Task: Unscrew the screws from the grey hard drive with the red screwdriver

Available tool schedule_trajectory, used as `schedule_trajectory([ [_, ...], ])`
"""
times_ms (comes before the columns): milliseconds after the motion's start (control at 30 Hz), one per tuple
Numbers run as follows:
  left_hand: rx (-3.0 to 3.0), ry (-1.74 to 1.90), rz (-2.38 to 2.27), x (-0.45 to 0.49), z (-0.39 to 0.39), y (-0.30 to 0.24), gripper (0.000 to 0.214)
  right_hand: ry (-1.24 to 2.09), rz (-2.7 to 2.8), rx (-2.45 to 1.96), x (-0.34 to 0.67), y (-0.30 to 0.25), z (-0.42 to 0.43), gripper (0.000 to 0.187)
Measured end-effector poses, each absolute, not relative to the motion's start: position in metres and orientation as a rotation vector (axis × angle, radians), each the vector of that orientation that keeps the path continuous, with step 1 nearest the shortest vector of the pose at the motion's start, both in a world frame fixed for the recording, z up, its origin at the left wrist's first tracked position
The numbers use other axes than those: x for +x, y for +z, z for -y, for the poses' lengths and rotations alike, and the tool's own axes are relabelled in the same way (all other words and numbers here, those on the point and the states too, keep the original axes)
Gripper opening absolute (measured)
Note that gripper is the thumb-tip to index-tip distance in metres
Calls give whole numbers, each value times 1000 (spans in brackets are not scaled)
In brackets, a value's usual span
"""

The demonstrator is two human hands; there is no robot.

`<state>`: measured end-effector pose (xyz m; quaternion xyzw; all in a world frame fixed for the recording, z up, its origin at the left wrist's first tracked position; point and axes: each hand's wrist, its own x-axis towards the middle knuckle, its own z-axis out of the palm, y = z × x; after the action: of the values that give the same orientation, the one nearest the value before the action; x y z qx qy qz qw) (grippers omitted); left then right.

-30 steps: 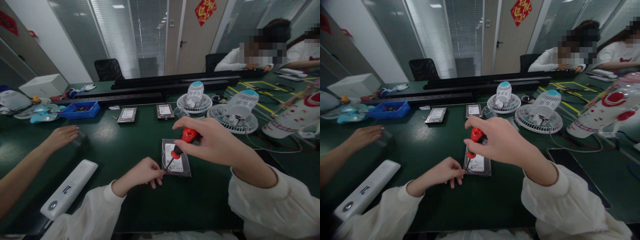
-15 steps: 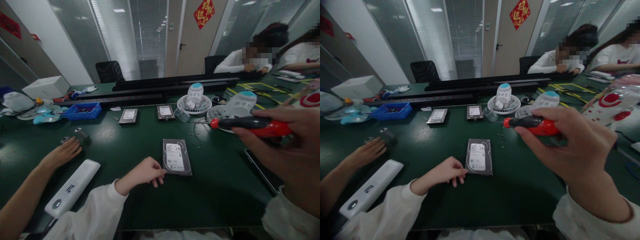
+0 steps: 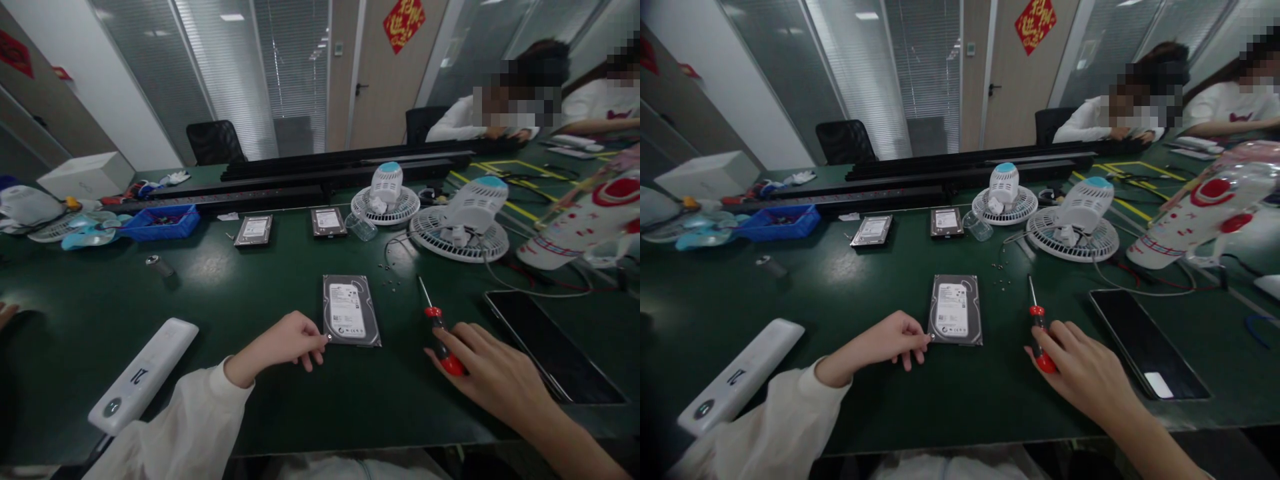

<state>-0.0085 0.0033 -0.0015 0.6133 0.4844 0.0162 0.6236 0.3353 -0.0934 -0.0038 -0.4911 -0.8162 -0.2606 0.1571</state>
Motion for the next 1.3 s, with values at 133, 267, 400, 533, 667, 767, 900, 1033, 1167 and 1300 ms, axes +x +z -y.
schedule_trajectory([
  [133, 1472, 123, -1049, -15, -4, 1, 38, -508, 2332, -1475, 340, -13, 96, 43],
  [267, 1761, 345, -1116, -14, 4, 10, 25, -414, 2365, -1483, 347, -13, 98, 59],
  [400, 2192, 327, -1152, -7, 15, 21, 10, -360, 2365, -1475, 349, -15, 102, 61],
  [533, 2309, 236, -1170, -3, 19, 21, 11, -359, 2351, -1472, 348, -17, 105, 59],
  [667, 2344, 209, -1178, -2, 17, 19, 11, -303, 2319, -1497, 347, -16, 105, 57],
  [767, 2370, 191, -1180, -1, 16, 21, 11, -275, 2308, -1502, 347, -16, 106, 55],
  [900, 2432, 156, -1206, 2, 17, 25, 10, -238, 2292, -1506, 348, -18, 107, 54],
  [1033, 2515, 89, -1233, 4, 19, 28, 11, -266, 2294, -1486, 348, -19, 107, 54],
  [1167, 2647, -20, -1221, 5, 21, 30, 13, -296, 2303, -1475, 348, -19, 108, 54],
  [1300, 2820, -68, -1145, 5, 19, 25, 12, -259, 2289, -1488, 349, -20, 108, 54],
])
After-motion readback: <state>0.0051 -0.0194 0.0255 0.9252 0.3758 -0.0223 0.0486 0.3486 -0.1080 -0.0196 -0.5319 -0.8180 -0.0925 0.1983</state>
